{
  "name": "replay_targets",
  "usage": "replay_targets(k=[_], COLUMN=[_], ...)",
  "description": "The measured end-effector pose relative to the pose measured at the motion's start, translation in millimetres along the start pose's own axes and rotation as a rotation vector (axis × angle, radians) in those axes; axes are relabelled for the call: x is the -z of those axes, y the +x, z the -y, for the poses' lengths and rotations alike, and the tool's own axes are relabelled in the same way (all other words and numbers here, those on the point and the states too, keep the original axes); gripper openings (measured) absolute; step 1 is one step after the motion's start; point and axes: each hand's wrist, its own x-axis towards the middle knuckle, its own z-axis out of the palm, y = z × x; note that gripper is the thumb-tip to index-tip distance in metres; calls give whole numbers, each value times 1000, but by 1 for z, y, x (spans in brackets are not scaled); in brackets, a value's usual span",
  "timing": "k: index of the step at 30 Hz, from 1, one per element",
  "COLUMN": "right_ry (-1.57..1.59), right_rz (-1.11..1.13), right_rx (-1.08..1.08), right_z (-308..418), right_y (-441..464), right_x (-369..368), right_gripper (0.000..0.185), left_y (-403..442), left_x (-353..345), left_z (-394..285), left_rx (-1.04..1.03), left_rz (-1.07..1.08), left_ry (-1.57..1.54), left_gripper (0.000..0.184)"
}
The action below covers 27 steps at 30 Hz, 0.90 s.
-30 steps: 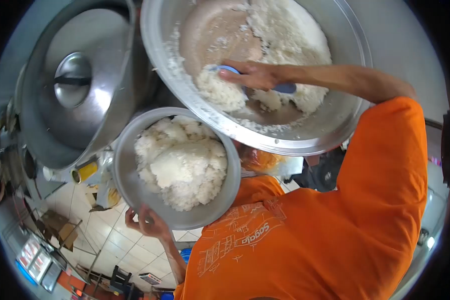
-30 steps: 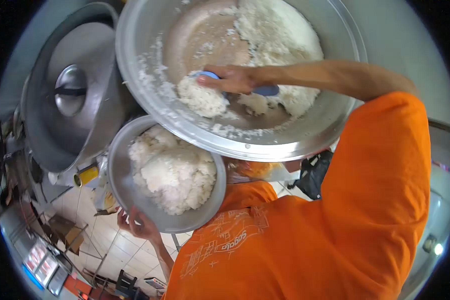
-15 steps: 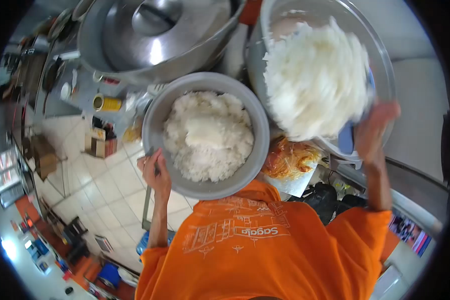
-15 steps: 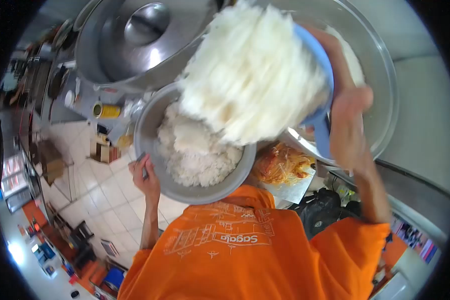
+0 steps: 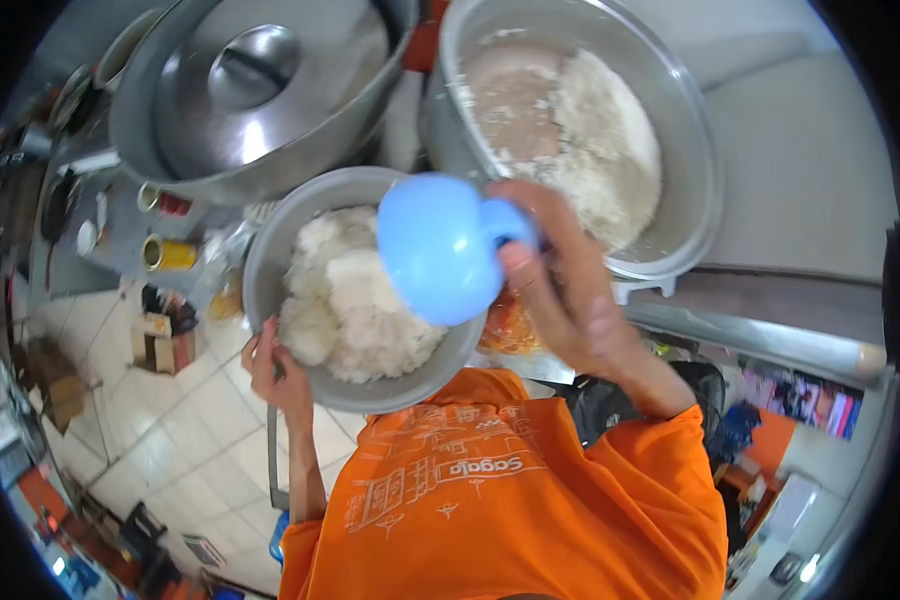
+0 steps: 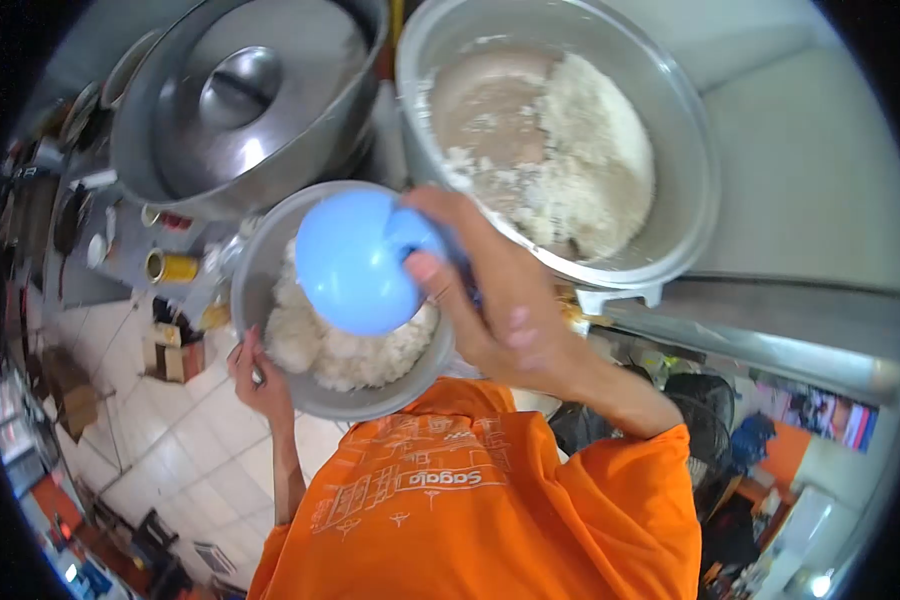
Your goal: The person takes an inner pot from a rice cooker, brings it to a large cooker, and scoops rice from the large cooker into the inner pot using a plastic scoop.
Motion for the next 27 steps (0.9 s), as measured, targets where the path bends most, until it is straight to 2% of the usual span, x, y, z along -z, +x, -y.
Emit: replay_targets(k=[3, 4, 6, 7, 9, 10, 11, 12, 13, 15, 17, 19, 20, 21, 27], right_ry=[-91, -37, -181, -253, -635, -636, -806, -973, -974, -1255, -1288, -1314, -1292, -1265, -1020], right_rz=[-118, -158, -158, -158, -165, -159, -52, 56, 57, 106, 119, 138, 175, 207, 414], right_rx=[-98, -179, -179, -179, 48, 49, -84, -222, -232, -536, -546, -553, -484, -424, -507], right_z=[-6, -24, -50, -63, -103, -112, -120, -129, -141, -170, -200, -222, -231, -237, -257], right_y=[20, 29, 41, 47, 50, 52, 52, 54, 56, 61, 63, 74, 79, 80, 83], right_x=[60, 77, 110, 126, 142, 148, 154, 158, 160, 163, 158, 153, 150, 147, 137], right_gripper=[30, 31, 43, 49, 60, 60, 61, 62, 62, 62, 62, 62, 62, 63, 61], left_y=[-8, -8, -5, -3, -1, -5, -11, -15, -14, -10, -10, -4, -3, -1, 0], left_x=[-1, 0, 3, 3, 5, 7, 9, 9, 7, 2, 3, -3, 1, 2, -6], left_z=[8, 7, 1, -1, -1, 4, 12, 17, 16, 13, 17, 4, 6, 7, 7], left_rx=[83, 83, -20, -12, -57, -52, 28, 106, 106, 131, 150, 434, 485, 474, 522], left_rz=[8, 10, 40, 33, 23, 22, 15, 10, 19, -188, -126, -202, -119, -91, -163], left_ry=[-56, -71, 34, 29, 59, 60, 57, 52, 50, 84, 92, -120, -8, 3, 74], left_gripper=[32, 32, 21, 21, 16, 16, 8, 7, 7, 20, 26, 28, 33, 33, 35])
